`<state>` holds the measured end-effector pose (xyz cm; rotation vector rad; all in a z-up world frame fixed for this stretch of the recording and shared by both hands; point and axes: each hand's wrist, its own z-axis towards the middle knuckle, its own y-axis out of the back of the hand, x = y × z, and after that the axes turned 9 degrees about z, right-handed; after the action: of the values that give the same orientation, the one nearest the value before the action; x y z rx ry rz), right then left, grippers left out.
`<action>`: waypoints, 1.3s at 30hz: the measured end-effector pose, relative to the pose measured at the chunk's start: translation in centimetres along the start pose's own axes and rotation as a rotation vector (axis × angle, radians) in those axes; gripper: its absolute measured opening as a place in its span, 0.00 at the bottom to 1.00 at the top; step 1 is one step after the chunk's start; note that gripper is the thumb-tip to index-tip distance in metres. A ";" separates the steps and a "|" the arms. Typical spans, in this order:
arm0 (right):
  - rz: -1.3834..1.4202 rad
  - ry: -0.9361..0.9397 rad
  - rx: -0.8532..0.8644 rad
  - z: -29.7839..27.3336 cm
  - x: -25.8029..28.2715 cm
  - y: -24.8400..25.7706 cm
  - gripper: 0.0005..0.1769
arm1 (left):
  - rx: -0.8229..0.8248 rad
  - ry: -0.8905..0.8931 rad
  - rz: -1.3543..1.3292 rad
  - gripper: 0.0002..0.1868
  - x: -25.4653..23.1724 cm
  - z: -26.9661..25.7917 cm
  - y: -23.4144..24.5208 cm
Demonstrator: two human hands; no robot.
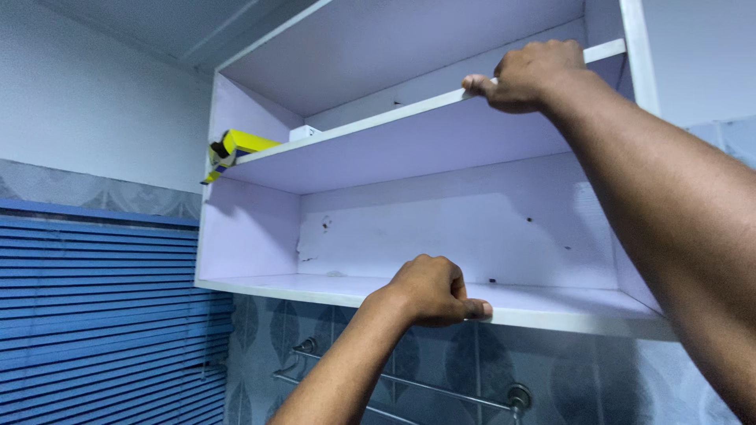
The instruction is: The person removes various items from a wall-mounted shelf in a bathroom, including a hairdryer, a box, a tube, a pouch, and a small box, placing them on the floor or a lower surface. The person then returns some items to the shelf in a different arrangement.
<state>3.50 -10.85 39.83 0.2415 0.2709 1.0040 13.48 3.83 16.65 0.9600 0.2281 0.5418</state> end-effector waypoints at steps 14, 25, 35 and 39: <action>-0.057 0.175 -0.400 -0.9 1.3 -4.6 0.45 | -0.337 0.182 0.274 0.64 5.7 4.5 3.9; -0.056 0.207 -0.660 0.5 0.6 -7.7 0.44 | -0.594 0.275 0.327 0.64 6.9 14.2 12.1; -0.104 0.292 -0.858 1.3 -0.6 -9.7 0.43 | -0.525 0.242 0.115 0.59 12.0 18.5 14.6; -0.191 0.276 -0.923 1.9 -0.5 -10.1 0.46 | -0.501 0.286 0.149 0.70 14.0 18.2 14.7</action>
<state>11.89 -16.63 38.40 -0.7518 0.0560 0.8793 27.95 4.96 39.71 0.4121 0.2614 0.8276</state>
